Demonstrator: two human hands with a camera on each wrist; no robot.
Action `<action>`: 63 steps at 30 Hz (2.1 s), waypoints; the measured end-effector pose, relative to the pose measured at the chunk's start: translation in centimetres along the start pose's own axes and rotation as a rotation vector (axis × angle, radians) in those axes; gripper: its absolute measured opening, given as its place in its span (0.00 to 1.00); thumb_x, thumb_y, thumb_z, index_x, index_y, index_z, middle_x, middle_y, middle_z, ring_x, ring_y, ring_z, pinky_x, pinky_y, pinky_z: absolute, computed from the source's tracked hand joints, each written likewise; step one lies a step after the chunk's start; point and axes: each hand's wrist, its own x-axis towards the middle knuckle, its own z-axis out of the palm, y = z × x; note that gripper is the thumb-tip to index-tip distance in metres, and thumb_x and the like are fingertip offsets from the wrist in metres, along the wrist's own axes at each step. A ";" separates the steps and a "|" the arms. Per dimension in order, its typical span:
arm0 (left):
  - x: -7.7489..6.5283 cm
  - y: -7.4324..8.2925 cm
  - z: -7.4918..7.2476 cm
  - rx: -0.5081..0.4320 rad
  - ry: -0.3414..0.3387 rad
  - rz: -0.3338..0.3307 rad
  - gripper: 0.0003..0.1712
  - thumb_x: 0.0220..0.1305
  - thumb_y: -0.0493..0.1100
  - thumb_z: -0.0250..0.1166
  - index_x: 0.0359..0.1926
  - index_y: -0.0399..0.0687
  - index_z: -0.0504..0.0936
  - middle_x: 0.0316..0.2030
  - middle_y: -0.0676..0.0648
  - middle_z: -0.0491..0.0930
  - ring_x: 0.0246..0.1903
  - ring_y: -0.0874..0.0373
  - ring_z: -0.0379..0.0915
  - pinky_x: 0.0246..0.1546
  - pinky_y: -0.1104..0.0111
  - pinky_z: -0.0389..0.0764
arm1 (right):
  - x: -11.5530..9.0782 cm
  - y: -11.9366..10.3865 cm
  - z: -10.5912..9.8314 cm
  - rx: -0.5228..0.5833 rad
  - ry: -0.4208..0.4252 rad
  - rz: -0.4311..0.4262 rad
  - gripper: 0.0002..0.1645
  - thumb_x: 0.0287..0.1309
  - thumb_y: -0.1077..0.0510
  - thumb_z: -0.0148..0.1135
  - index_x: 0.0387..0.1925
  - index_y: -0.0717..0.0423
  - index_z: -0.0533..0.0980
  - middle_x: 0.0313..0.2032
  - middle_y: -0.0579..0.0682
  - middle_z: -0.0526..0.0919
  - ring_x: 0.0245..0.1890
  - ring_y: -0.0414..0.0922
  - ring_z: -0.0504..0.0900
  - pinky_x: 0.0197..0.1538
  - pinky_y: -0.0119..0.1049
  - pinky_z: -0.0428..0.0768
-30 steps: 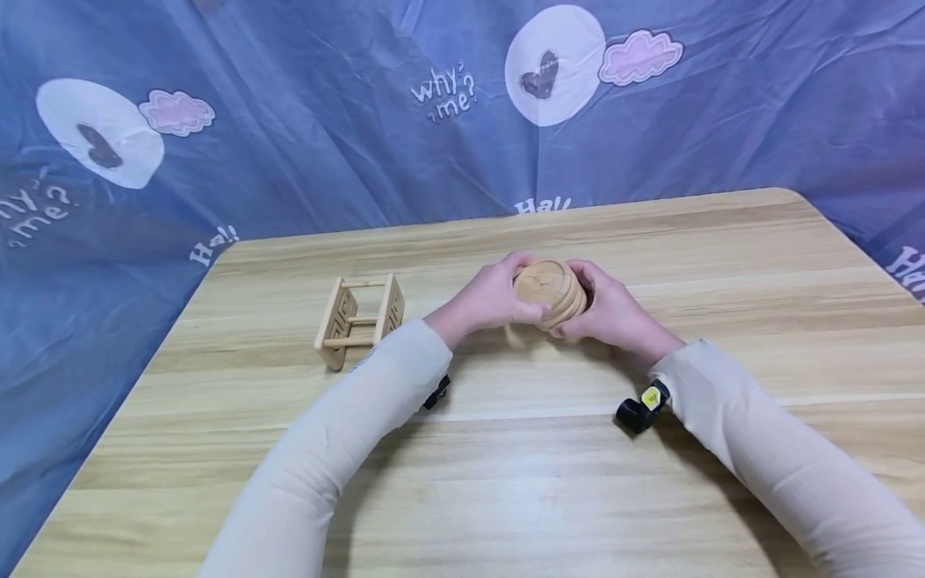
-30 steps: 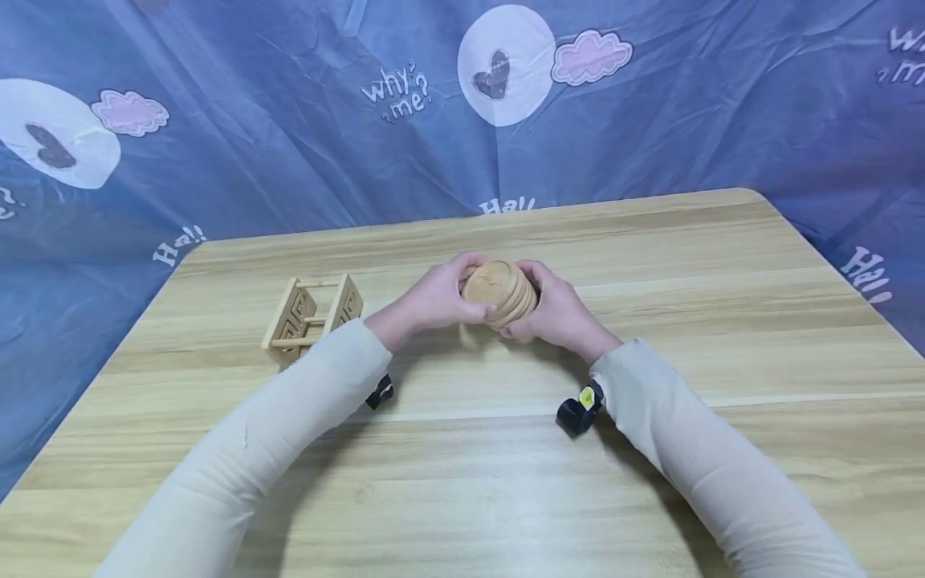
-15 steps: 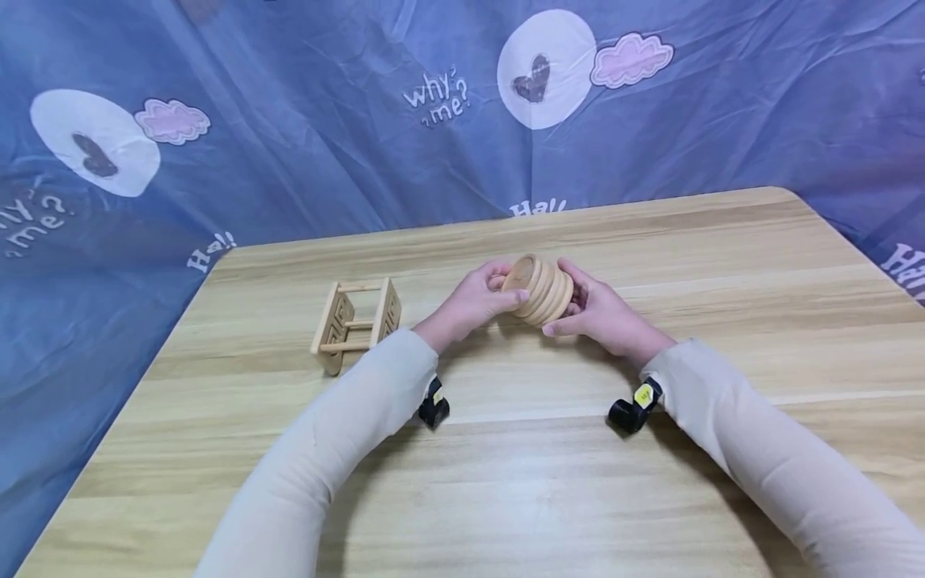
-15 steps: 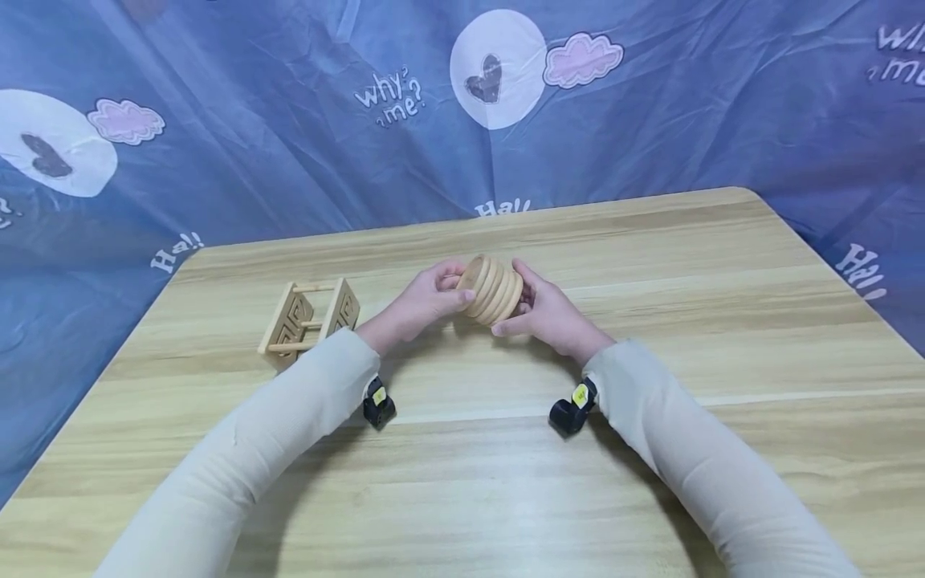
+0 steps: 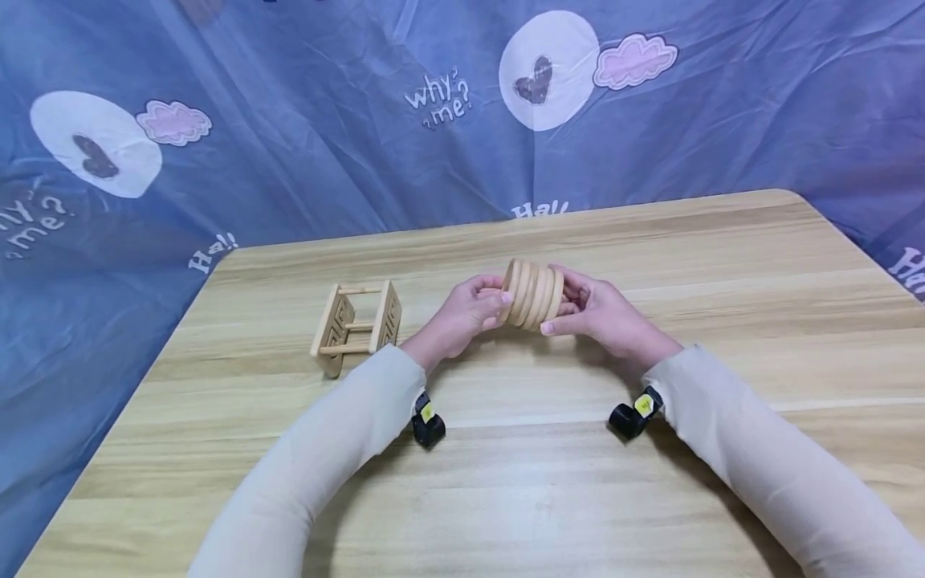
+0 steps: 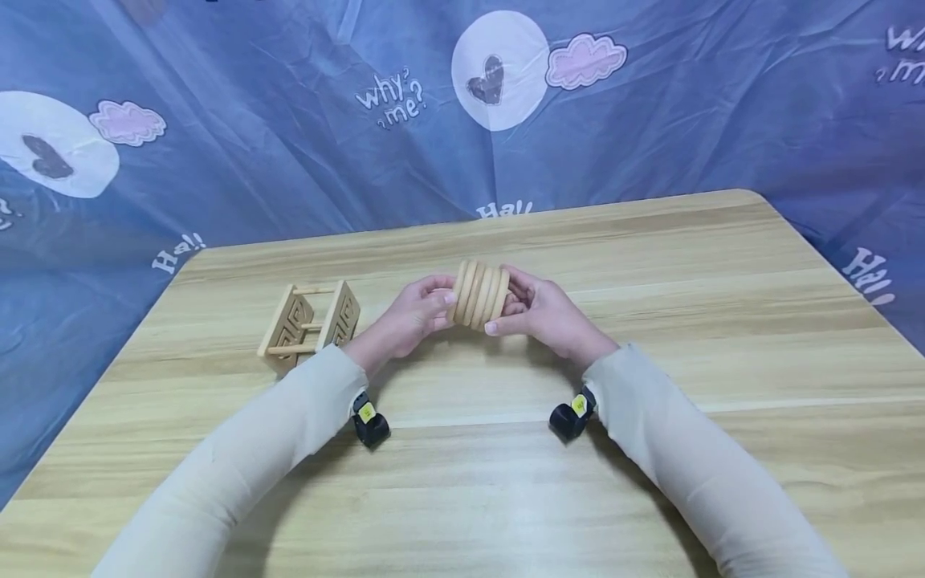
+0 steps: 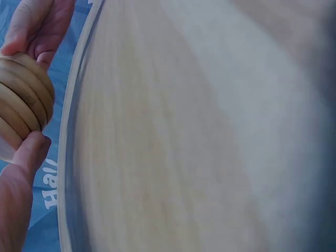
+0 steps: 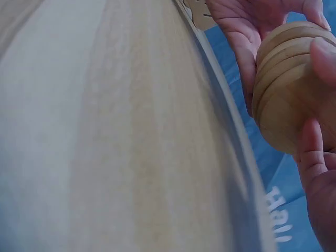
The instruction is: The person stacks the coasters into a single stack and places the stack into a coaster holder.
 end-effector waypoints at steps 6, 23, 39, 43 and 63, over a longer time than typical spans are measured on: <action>-1.4 0.4 -0.3 -0.086 -0.010 0.048 0.27 0.61 0.34 0.53 0.60 0.29 0.61 0.48 0.38 0.72 0.41 0.56 0.74 0.54 0.58 0.75 | -0.3 -1.4 0.8 -0.077 0.021 -0.045 0.54 0.43 0.68 0.69 0.70 0.59 0.51 0.51 0.61 0.74 0.42 0.42 0.76 0.48 0.29 0.76; -5.2 2.3 -3.4 -0.225 -0.006 0.285 0.46 0.38 0.51 0.72 0.55 0.27 0.65 0.34 0.50 0.78 0.33 0.61 0.77 0.38 0.73 0.80 | 0.8 -5.9 4.8 -0.057 -0.009 -0.249 0.49 0.41 0.65 0.72 0.66 0.49 0.62 0.60 0.51 0.72 0.61 0.44 0.68 0.62 0.36 0.69; -8.9 3.9 -10.1 -0.115 0.035 0.428 0.38 0.43 0.49 0.65 0.54 0.32 0.66 0.34 0.51 0.80 0.32 0.62 0.76 0.34 0.73 0.80 | 4.7 -8.4 10.8 -0.040 -0.036 -0.288 0.58 0.35 0.63 0.77 0.68 0.59 0.56 0.62 0.51 0.69 0.58 0.42 0.71 0.57 0.33 0.74; -9.5 4.2 -12.0 -0.045 0.026 0.438 0.38 0.47 0.47 0.62 0.57 0.31 0.64 0.35 0.50 0.79 0.33 0.62 0.77 0.34 0.73 0.81 | 5.7 -8.6 12.1 -0.037 -0.049 -0.280 0.58 0.34 0.62 0.77 0.68 0.59 0.56 0.64 0.52 0.68 0.59 0.42 0.70 0.57 0.31 0.74; -10.0 3.2 -17.3 0.249 -0.071 0.390 0.32 0.39 0.27 0.65 0.50 0.41 0.66 0.39 0.50 0.78 0.37 0.59 0.77 0.41 0.70 0.81 | 8.1 -8.1 16.6 -0.409 -0.084 -0.416 0.60 0.29 0.51 0.80 0.67 0.53 0.59 0.61 0.51 0.70 0.55 0.43 0.71 0.55 0.33 0.74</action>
